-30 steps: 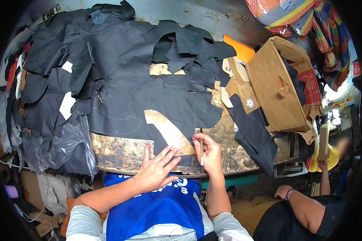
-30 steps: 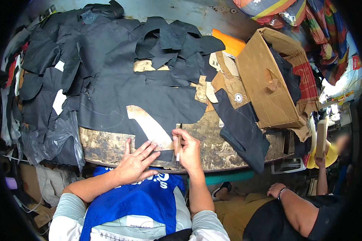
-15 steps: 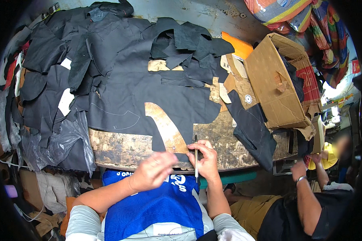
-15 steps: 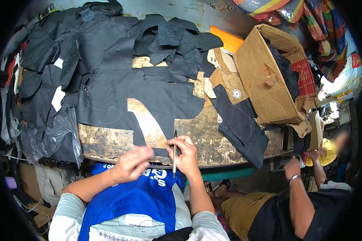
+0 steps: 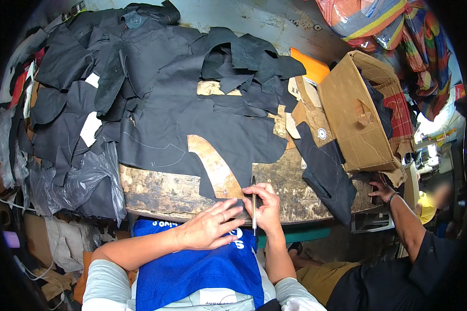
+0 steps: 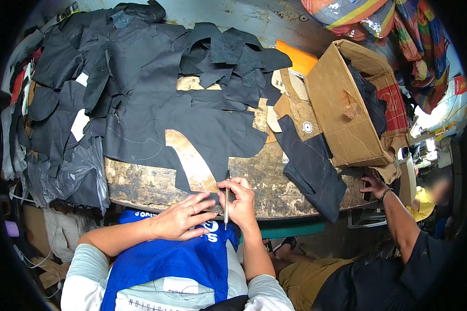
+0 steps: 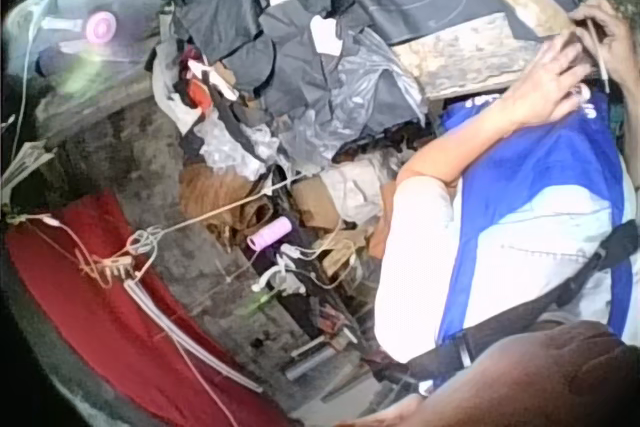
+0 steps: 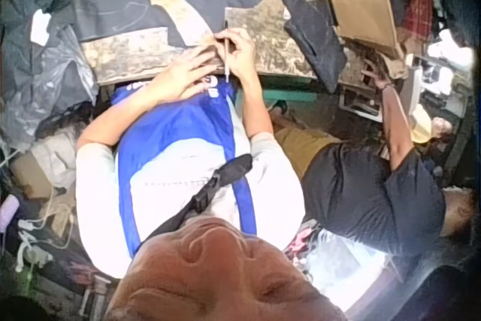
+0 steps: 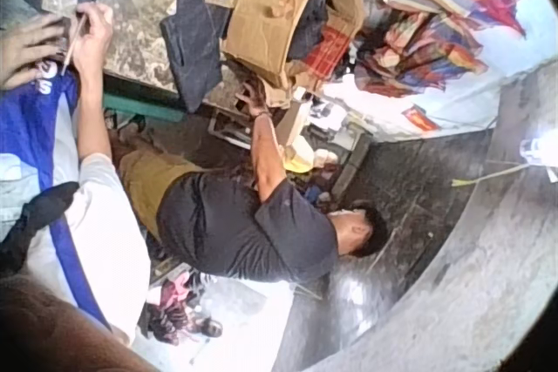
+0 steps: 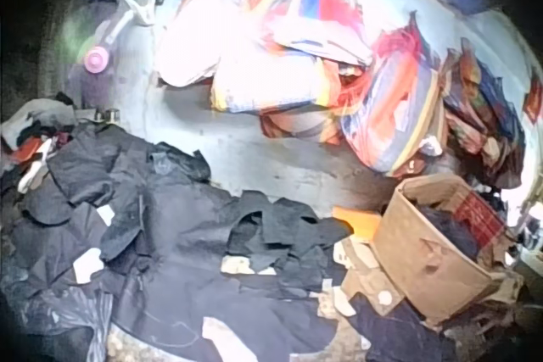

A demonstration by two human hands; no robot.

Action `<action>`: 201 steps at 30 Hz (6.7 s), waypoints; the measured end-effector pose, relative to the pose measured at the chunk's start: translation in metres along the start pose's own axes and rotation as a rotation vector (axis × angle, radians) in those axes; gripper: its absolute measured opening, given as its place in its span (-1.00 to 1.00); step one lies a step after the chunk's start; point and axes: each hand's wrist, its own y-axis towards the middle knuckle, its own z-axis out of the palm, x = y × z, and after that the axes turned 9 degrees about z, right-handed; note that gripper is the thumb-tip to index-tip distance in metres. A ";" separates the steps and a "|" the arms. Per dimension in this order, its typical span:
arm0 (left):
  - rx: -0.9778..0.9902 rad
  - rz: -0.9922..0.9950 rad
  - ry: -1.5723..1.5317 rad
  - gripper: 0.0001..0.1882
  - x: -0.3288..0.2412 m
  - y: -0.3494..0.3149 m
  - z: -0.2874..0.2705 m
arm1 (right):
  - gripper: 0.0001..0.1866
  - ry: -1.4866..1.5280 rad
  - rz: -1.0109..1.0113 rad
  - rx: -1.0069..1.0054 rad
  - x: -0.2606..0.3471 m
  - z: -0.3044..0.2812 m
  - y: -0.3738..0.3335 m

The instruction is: The person lays out black fabric pieces on a work table, places cardboard templates on them, and traces outlines with a pen. They handle multiple fabric pieces and templates, moving them aside and stacking marked pieces as they work.

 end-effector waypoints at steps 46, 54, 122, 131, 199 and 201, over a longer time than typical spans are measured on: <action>0.279 -0.164 0.168 -0.24 0.004 0.011 0.009 | -0.76 -0.009 -0.013 -0.055 -0.004 0.001 0.000; 0.221 -0.154 0.123 -0.26 0.005 0.012 0.007 | -0.76 0.005 0.023 -0.065 -0.004 0.001 -0.001; -0.325 -0.318 -0.033 -0.59 0.056 0.023 -0.002 | -0.82 0.030 -0.241 0.494 0.065 0.084 0.137; -0.279 -0.358 0.076 -0.62 0.060 0.023 -0.009 | -0.84 -0.026 -0.226 0.417 0.073 0.097 0.153; -0.206 -0.738 -0.686 -0.08 0.148 0.038 -0.113 | -0.89 0.032 -0.180 0.108 0.059 0.092 0.087; -0.190 -0.751 -0.630 -0.12 0.144 0.040 -0.114 | -0.89 0.016 -0.159 0.069 0.058 0.085 0.079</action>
